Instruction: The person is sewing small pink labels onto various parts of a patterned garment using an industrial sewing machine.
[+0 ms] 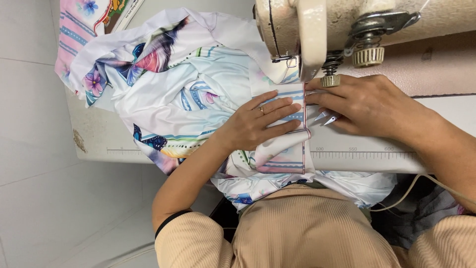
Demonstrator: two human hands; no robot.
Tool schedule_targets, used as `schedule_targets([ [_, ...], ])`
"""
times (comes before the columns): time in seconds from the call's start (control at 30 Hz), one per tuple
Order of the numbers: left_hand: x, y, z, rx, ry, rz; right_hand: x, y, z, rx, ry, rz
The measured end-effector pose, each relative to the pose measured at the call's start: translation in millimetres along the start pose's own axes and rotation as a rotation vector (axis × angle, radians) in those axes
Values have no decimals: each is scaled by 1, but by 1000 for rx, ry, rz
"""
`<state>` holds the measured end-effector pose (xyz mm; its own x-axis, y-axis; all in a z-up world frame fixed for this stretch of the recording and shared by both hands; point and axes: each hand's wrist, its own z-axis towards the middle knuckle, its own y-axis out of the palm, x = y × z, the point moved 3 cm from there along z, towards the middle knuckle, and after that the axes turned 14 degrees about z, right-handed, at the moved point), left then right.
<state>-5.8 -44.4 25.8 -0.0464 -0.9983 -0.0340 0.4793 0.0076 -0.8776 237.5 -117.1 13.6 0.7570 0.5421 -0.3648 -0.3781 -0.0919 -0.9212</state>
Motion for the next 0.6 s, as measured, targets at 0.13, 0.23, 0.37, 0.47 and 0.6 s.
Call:
schedule_targets([
  [0.13, 2, 2, -3, 7, -15, 7, -2, -2, 2, -87, 15, -19],
  [0.23, -3, 3, -11, -118, -107, -204, 0, 6, -1, -128, 62, -6],
  [0.37, -22, -43, 4, -470, -312, -717, -4, 2, 0, -103, 76, 52],
  [0.47, -32, -63, 17, -296, -416, -803, -5, 1, 2, -16, 20, 68],
  [0.6, -1, -38, 14, -498, -328, -509, -1, 4, 1, -100, 65, 79],
])
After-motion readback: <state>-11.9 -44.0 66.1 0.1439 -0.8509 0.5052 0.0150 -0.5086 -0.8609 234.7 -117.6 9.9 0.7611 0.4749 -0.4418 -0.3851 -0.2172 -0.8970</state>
